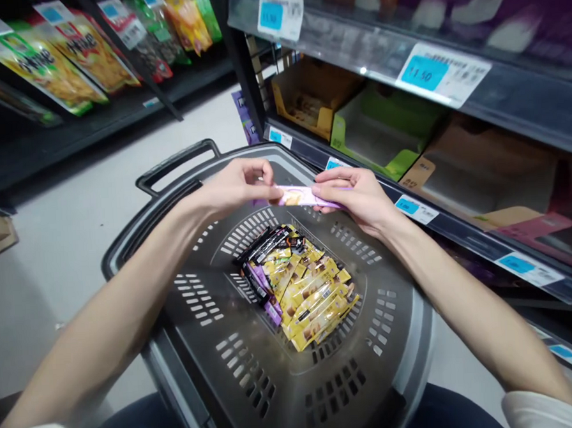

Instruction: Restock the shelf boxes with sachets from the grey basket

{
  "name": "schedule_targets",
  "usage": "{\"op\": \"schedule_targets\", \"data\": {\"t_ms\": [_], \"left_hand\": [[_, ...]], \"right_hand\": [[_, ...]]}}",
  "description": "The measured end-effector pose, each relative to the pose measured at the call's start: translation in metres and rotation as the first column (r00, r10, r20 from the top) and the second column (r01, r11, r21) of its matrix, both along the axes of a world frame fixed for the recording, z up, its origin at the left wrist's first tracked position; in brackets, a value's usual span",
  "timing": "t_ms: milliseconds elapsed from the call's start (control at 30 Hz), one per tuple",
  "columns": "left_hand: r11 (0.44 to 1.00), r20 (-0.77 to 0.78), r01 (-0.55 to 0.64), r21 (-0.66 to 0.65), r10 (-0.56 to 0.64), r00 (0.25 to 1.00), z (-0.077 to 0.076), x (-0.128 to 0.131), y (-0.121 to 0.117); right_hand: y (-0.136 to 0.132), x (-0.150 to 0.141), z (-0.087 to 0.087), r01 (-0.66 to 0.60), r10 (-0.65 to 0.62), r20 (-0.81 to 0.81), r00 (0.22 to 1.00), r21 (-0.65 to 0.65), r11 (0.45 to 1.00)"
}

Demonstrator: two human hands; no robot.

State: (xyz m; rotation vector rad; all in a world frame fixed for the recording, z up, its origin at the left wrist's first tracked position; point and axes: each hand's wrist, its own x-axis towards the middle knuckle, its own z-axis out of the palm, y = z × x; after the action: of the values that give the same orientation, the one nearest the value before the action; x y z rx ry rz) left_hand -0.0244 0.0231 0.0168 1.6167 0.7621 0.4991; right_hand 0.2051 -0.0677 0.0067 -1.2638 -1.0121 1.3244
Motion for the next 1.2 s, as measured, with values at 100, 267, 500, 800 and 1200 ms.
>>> {"op": "schedule_targets", "data": {"t_ms": [100,267,500,800,1200], "left_hand": [[0.987,-0.141,0.153,-0.048,-0.159,0.977,-0.003,0.003,-0.007],[0.927,-0.167,0.365,-0.087,-0.375,0.912,-0.014,0.019,-0.032],[0.978,-0.024,0.203,-0.053,-0.204,0.979,-0.019,0.034,-0.052],[0.996,-0.018,-0.044,0.077,0.045,0.999,-0.026,0.030,-0.035],[0.997,-0.026,-0.006,0.073,0.008,1.000,-0.020,0.030,-0.039]], "right_hand": [[0.001,0.000,-0.005,0.158,-0.160,0.023,0.987,0.074,0.985],[-0.004,-0.006,-0.006,0.211,-0.217,0.029,0.976,0.152,0.966],[-0.010,-0.006,-0.002,0.057,-0.051,-0.082,0.995,0.071,0.996],[-0.009,-0.002,-0.006,0.019,-0.017,-0.098,0.995,0.019,1.000],[-0.009,-0.003,-0.006,0.042,-0.041,-0.037,0.998,0.040,0.998]]}}
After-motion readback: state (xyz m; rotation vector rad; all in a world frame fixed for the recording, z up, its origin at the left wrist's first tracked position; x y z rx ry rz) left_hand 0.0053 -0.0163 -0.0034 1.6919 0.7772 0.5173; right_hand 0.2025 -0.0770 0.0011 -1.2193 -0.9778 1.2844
